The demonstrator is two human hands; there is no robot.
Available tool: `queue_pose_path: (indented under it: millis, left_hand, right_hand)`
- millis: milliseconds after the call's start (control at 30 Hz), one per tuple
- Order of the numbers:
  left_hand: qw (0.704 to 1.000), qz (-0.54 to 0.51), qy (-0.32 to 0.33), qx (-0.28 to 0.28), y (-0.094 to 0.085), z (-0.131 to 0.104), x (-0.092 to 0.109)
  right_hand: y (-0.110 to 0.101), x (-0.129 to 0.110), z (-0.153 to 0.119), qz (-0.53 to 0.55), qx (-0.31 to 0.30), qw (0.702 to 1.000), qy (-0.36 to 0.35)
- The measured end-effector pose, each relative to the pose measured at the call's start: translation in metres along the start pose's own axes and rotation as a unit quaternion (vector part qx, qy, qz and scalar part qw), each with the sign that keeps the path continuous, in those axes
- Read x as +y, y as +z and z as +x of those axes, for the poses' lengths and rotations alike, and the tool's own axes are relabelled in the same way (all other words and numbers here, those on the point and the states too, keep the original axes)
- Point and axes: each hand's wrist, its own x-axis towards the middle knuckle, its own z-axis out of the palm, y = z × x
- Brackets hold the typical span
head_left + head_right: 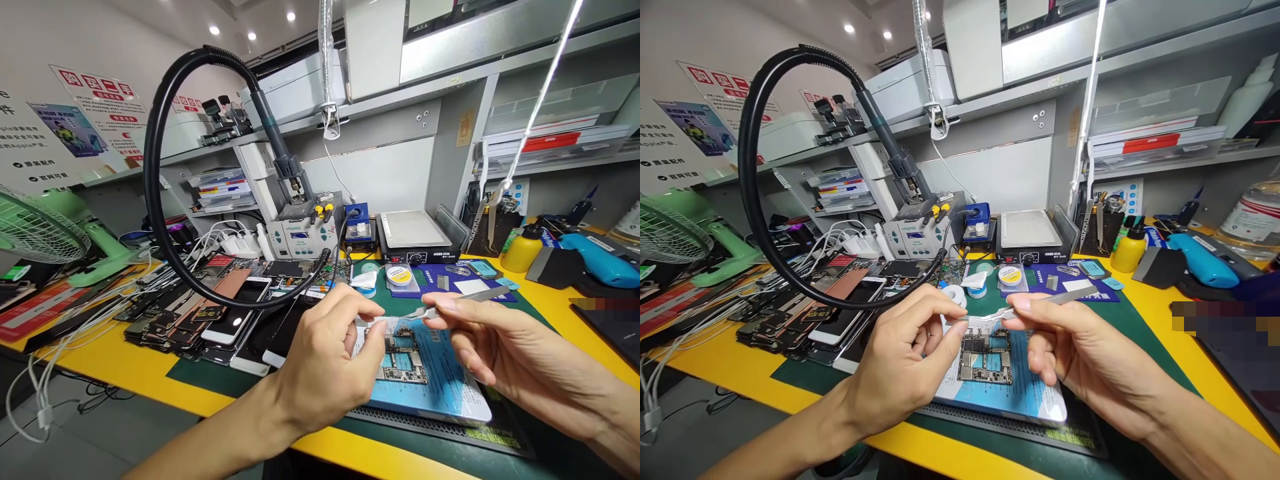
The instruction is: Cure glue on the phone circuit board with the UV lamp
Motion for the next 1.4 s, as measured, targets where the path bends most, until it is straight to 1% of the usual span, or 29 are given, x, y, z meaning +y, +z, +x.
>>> queue_pose_path:
  millis: [233,500,700,900,1100,1300,1400]
  left_hand:
    - [1.000,-0.002,0.031,0.005,0.002,0.003,0.001]
    - [0.999,0.003,0.046,-0.012,-0.002,0.006,0.003]
    - [0.998,0.018,0.053,0.000,-0.003,0.004,0.000]
    - [0.993,0.035,0.114,0.003,-0.005,0.003,0.002]
    - [0.989,0.054,0.138,-0.006,-0.003,0.005,0.002]
    - [0.986,0.059,0.151,-0.031,-0.009,0.008,0.001]
    - [0.986,0.066,0.150,-0.028,-0.014,0.009,0.000]
  right_hand:
    - [0.002,0.001,-0.001,-0.036,-0.036,0.999,-0.007]
    - [0.000,0.004,0.001,-0.077,-0.053,0.995,-0.040]
    - [-0.001,0.005,0.003,-0.097,-0.057,0.991,-0.067]
    - [-0.002,0.006,0.003,-0.111,-0.058,0.989,-0.078]
    - [0.003,0.002,-0.003,-0.122,-0.055,0.988,-0.081]
    - [0.002,0.004,-0.004,-0.117,-0.059,0.988,-0.080]
    - [0.004,0.002,-0.006,-0.114,-0.051,0.989,-0.084]
